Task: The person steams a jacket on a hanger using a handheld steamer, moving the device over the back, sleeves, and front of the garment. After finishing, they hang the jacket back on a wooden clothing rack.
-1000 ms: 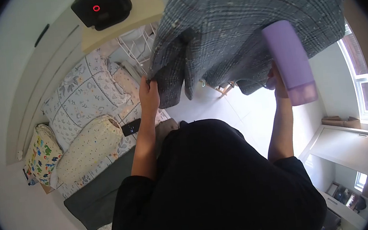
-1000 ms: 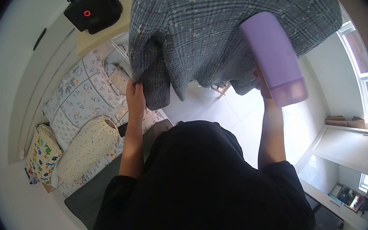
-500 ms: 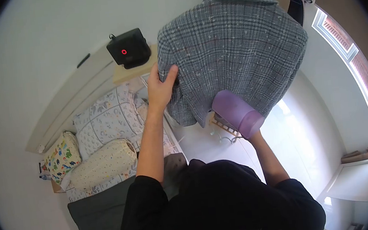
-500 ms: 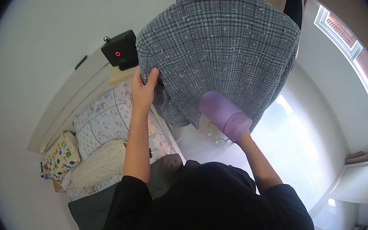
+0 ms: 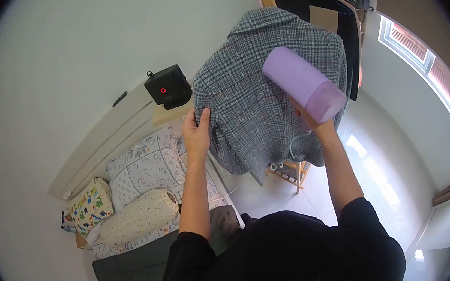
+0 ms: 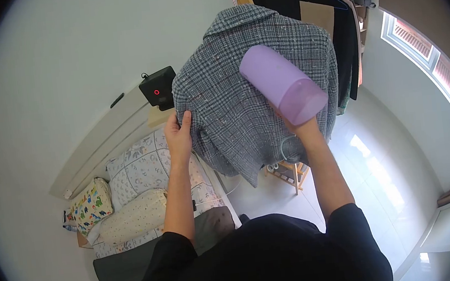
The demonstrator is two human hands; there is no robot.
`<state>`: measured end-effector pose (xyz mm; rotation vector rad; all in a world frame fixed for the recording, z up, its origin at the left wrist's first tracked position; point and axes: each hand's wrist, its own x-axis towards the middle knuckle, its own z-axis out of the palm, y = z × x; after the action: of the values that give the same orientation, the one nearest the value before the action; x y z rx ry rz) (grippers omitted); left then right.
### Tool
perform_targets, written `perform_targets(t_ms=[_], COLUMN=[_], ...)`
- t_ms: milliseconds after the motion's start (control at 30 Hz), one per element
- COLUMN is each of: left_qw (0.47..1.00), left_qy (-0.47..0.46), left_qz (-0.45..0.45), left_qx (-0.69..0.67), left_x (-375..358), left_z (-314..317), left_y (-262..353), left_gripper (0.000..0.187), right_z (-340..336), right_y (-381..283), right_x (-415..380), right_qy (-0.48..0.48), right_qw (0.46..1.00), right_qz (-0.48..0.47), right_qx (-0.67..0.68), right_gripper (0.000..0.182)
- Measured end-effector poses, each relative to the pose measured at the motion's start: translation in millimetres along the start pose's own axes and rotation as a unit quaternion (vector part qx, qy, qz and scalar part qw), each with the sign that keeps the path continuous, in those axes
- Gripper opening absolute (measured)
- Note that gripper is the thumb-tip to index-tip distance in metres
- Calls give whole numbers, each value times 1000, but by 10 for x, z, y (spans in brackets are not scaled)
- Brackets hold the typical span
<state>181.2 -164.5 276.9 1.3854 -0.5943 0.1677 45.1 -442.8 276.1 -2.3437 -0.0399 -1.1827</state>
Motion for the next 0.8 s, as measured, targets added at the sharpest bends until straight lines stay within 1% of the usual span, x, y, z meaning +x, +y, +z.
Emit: perform_targets(t_ms=[33, 67, 100, 133, 167, 200, 233, 300, 333, 400, 433, 500, 533, 600, 633, 700, 733, 800], left_qw=[1000, 1000, 1000, 1000, 1000, 1000, 1000, 999, 1000, 1000, 1000, 1000, 1000, 1000, 1000, 1000, 1000, 1000], left_qy=[11, 22, 23, 21, 20, 23, 22, 19, 13, 7, 1, -4, -1, 2, 3, 3, 5, 2], left_qz=[-4, -7, -2, 6, 12, 14, 1, -10, -10, -7, 0, 7, 8, 7, 6, 4, 5, 4], left_qx=[-3, -6, -8, -2, 4, 5, -12, -29, -10, 10, 9, 7, 6, 4, 7, 9, -1, -12], left_x=[-27, -32, -29, -33, -38, -50, -71, -106, -129, -128, -136, -153, -159, -176, -181, -180, -189, -202], left_z=[24, 46, 45, 40, 30, 26, 26, 20, 5, -13, -25, -39, -41, -47, -49, -47, -41, -41], left_y=[45, 79, 81, 74, 77, 98, 119, 181, 218, 252, 255, 263, 267, 282, 298, 337, 358, 352], left_gripper=[21, 22, 22, 22, 22, 22, 21, 21, 20, 20, 20, 20, 21, 22, 22, 23, 23, 24], right_z=[75, 141, 225, 350, 493, 540, 583, 652, 666, 664, 623, 486, 463, 404, 363, 296, 293, 291], right_y=[37, 86, 137, 199, 253, 207, 153, -76, -143, -237, -257, -303, -269, -131, -66, 27, 29, 30], right_x=[-61, -151, -236, -343, -482, -580, -687, -792, -830, -835, -799, -623, -533, -325, -197, 11, 11, -31], right_qy=[0, -45, -89, -86, -105, -126, -126, -85, -83, -101, -100, -86, -86, -20, -20, -106, -105, -92], right_qw=[1000, 999, 995, 995, 994, 992, 992, 986, 986, 991, 991, 987, 987, 997, 997, 989, 989, 976], right_qz=[-3, -8, -13, -20, -23, -24, -25, 4, 4, -84, -84, -54, -55, -48, -48, -45, -44, -108], right_qx=[1, -24, -50, -50, -24, 3, 5, 146, 146, 41, 42, 125, 124, 54, 53, -92, -93, -164], right_gripper=[9, 19, 36, 36, 39, 42, 42, 45, 45, 46, 46, 45, 45, 35, 35, 37, 37, 39])
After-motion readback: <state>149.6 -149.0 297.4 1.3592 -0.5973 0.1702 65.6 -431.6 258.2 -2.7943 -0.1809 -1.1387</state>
